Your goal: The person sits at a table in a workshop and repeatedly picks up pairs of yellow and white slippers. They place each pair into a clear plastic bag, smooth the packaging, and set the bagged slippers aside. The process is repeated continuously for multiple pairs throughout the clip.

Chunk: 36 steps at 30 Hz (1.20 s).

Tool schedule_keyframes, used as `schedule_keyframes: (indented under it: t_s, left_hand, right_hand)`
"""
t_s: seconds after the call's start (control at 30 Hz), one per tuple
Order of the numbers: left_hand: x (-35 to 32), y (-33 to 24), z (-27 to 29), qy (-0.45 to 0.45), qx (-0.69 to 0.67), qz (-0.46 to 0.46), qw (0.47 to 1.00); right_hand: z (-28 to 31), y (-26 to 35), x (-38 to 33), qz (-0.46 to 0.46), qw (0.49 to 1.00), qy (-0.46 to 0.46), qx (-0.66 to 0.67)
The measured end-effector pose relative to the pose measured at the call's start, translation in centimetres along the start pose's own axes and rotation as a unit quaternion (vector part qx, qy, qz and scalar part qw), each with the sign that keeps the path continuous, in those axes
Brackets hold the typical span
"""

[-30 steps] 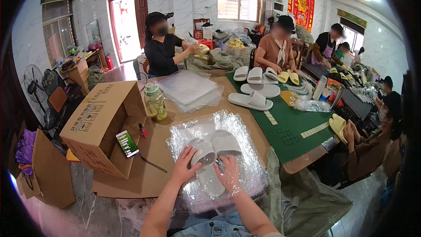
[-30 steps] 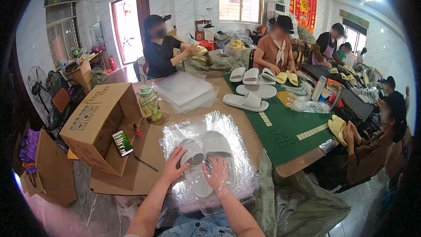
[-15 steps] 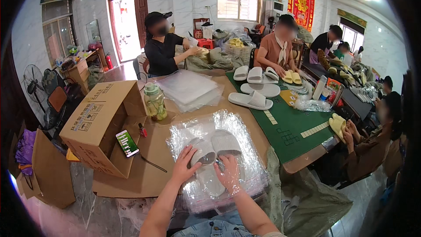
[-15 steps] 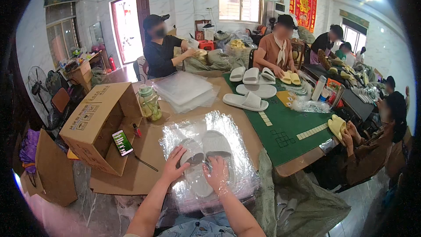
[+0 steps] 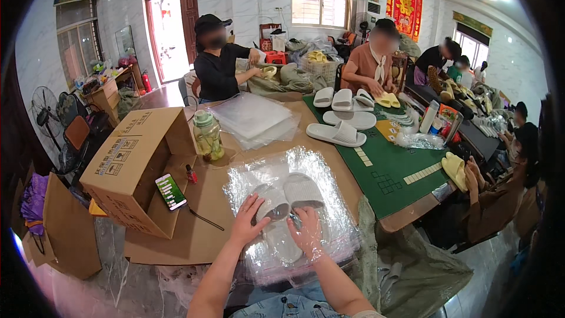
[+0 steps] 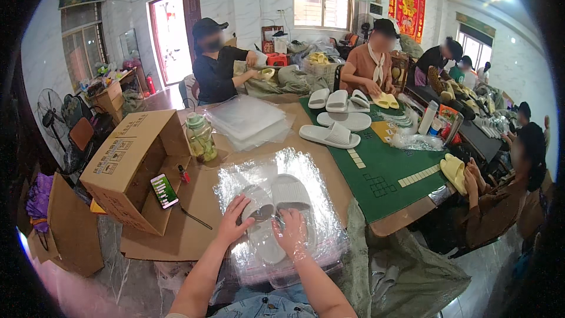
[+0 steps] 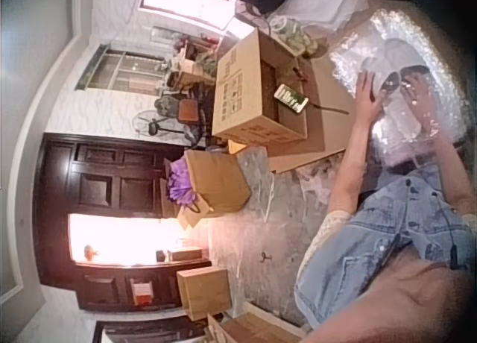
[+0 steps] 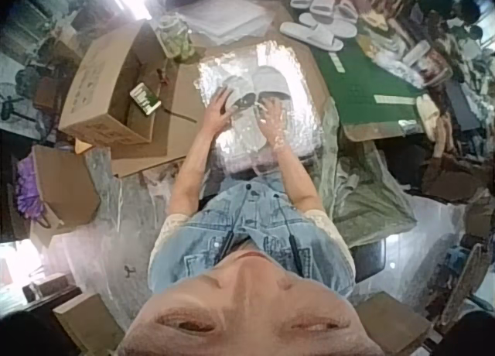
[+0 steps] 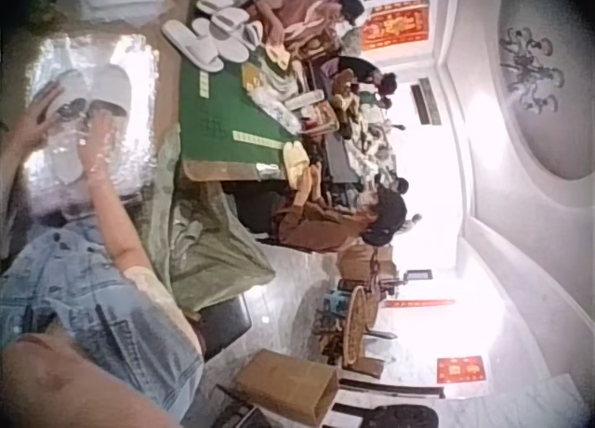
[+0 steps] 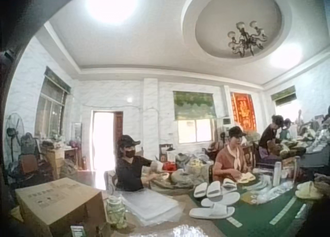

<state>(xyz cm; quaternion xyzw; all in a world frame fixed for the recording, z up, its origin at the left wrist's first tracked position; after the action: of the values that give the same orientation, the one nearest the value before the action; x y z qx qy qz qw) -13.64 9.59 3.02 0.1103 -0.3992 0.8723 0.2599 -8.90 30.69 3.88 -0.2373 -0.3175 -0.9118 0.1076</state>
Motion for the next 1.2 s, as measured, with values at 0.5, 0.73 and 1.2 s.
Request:
schedule_keyframes:
  t_s: [0.5,0.73,1.2]
  left_hand:
    - [0.0,-0.53,0.34,0.002,-0.003,0.004,1.0]
    - [-0.02,-0.39,0.2,-0.002,-0.005,0.003,1.0]
    - [-0.05,-0.36,0.18,0.0,-0.002,0.005,1.0]
  right_hand:
    - [0.09,0.01,0.05,-0.031,0.999,0.013,0.001]
    - [0.24,0.12,0.12,-0.032,0.999,0.013,0.01]
    - [0.37,0.33,0.08,-0.021,1.0,0.01,0.007]
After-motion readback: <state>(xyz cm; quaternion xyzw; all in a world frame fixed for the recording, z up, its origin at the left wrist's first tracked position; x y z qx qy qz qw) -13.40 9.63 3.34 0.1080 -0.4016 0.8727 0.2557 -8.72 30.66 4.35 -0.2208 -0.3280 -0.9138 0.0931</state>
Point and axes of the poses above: each hand's wrist, its own x-axis towards the middle knuckle, its own z-axis out of the back of the hand, y = z × x, the point moved 7 cm from there along x, towards the middle knuckle, and after that the axes turned 8 degrees about y, right-handed, at the moved point
